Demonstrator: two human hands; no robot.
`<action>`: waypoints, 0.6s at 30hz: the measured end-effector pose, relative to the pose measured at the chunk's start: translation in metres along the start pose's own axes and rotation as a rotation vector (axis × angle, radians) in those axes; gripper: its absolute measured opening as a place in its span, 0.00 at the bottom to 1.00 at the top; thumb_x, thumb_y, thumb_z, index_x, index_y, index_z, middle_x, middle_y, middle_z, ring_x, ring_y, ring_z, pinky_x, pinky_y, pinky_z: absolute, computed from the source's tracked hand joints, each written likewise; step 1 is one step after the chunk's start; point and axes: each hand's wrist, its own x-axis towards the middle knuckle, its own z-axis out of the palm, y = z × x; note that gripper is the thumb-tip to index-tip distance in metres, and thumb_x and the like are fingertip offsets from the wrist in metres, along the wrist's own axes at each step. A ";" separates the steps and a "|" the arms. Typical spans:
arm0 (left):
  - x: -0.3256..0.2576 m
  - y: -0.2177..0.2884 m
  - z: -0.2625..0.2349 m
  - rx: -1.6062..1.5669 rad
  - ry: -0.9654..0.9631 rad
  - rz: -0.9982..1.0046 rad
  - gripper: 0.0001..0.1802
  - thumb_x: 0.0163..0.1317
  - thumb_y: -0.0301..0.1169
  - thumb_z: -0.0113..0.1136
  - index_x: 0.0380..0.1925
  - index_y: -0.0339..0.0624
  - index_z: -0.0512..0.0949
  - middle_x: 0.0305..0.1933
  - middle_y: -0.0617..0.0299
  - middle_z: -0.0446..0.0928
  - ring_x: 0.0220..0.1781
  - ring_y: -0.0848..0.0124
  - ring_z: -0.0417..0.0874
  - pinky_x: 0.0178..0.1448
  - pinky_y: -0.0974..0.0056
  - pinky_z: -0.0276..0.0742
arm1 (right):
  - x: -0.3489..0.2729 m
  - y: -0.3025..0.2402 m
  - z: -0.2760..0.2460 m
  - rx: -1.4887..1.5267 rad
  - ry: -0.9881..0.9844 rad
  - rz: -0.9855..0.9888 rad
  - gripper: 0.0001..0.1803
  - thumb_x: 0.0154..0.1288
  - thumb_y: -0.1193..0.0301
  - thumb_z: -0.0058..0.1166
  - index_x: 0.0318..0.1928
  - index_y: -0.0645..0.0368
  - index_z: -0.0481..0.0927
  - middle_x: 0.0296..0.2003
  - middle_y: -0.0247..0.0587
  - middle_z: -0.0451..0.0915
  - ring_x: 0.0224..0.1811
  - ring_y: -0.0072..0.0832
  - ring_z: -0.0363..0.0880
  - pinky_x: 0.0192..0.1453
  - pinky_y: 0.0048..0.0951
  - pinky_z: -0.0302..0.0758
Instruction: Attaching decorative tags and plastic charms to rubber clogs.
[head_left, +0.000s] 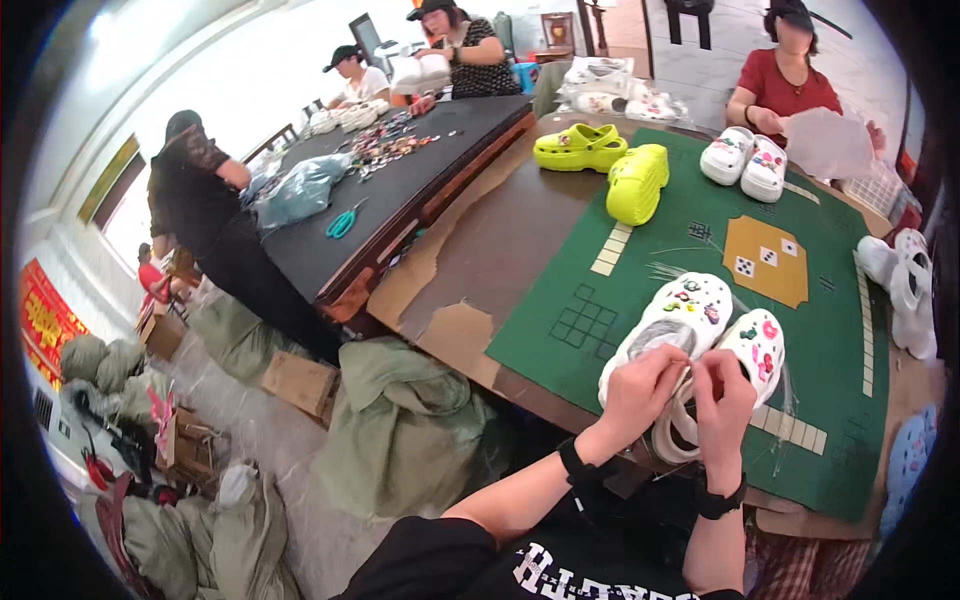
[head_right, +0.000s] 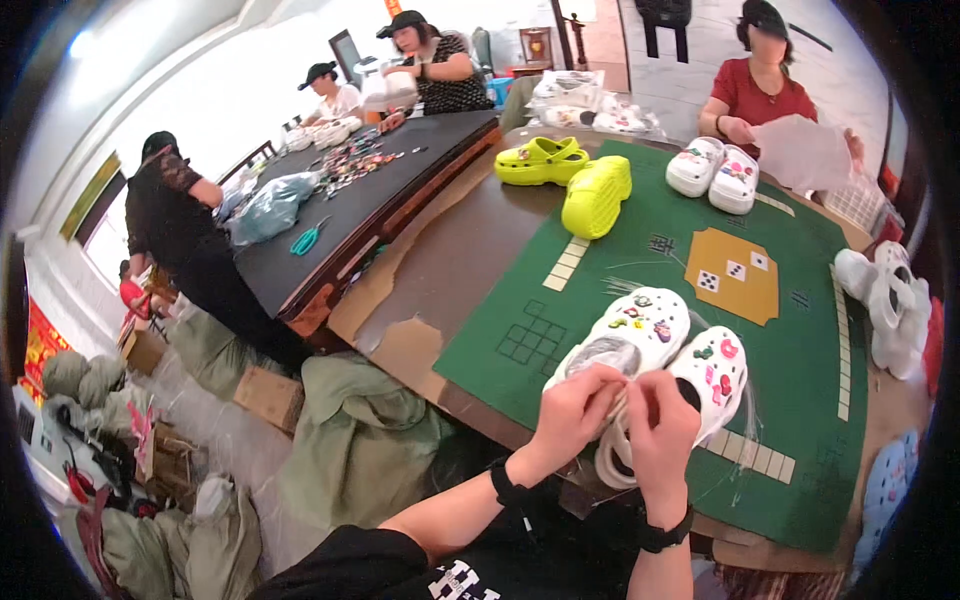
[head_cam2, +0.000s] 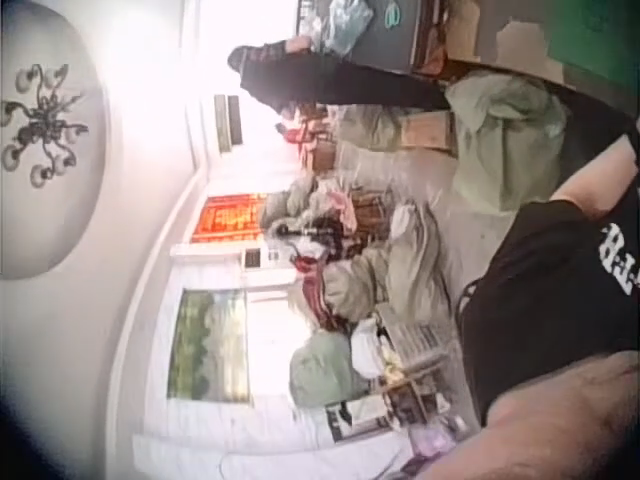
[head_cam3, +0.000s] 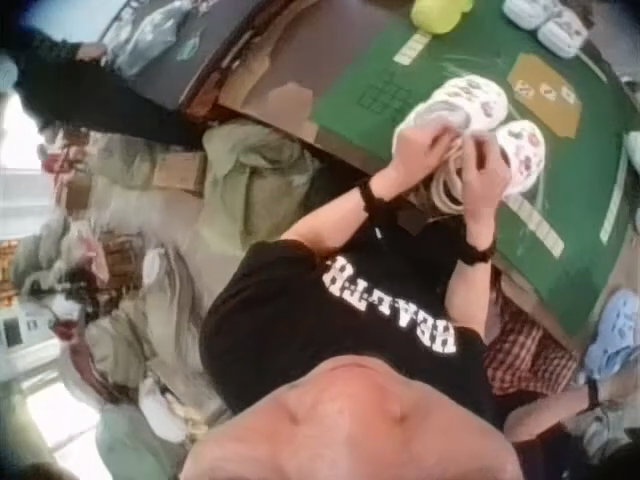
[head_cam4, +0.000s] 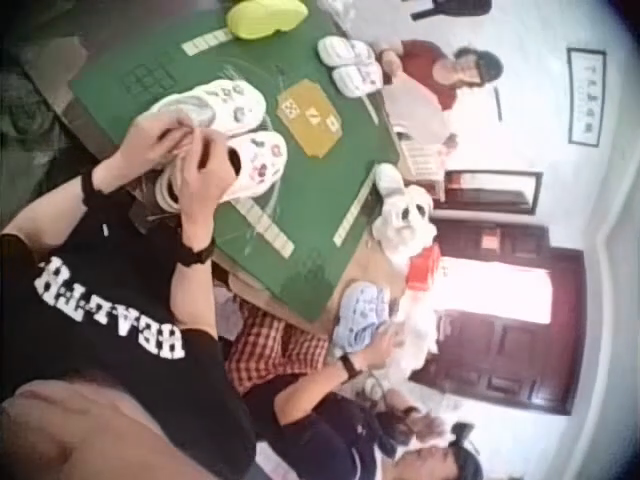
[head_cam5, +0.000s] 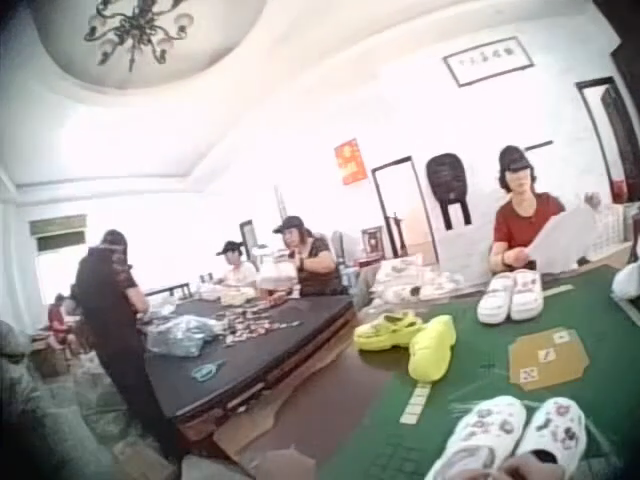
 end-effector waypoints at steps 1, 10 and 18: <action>0.000 -0.002 -0.004 0.011 0.011 -0.009 0.05 0.64 0.23 0.57 0.39 0.40 0.80 0.27 0.51 0.79 0.27 0.62 0.82 0.33 0.62 0.75 | 0.001 -0.003 0.003 0.008 -0.016 0.000 0.06 0.67 0.75 0.54 0.33 0.64 0.74 0.19 0.34 0.70 0.21 0.19 0.65 0.26 0.23 0.64; -0.001 -0.017 -0.015 0.144 -0.041 -0.050 0.04 0.67 0.24 0.57 0.39 0.41 0.80 0.24 0.57 0.78 0.23 0.69 0.78 0.30 0.65 0.73 | 0.008 -0.008 0.014 -0.034 -0.116 -0.180 0.05 0.66 0.72 0.56 0.35 0.61 0.78 0.22 0.46 0.76 0.22 0.38 0.76 0.29 0.34 0.71; 0.001 -0.020 -0.007 0.072 -0.044 -0.048 0.03 0.67 0.22 0.56 0.37 0.39 0.79 0.21 0.63 0.76 0.21 0.77 0.74 0.27 0.70 0.69 | 0.008 -0.005 0.006 -0.013 -0.052 -0.252 0.05 0.65 0.72 0.56 0.33 0.60 0.76 0.23 0.47 0.78 0.25 0.39 0.80 0.29 0.34 0.73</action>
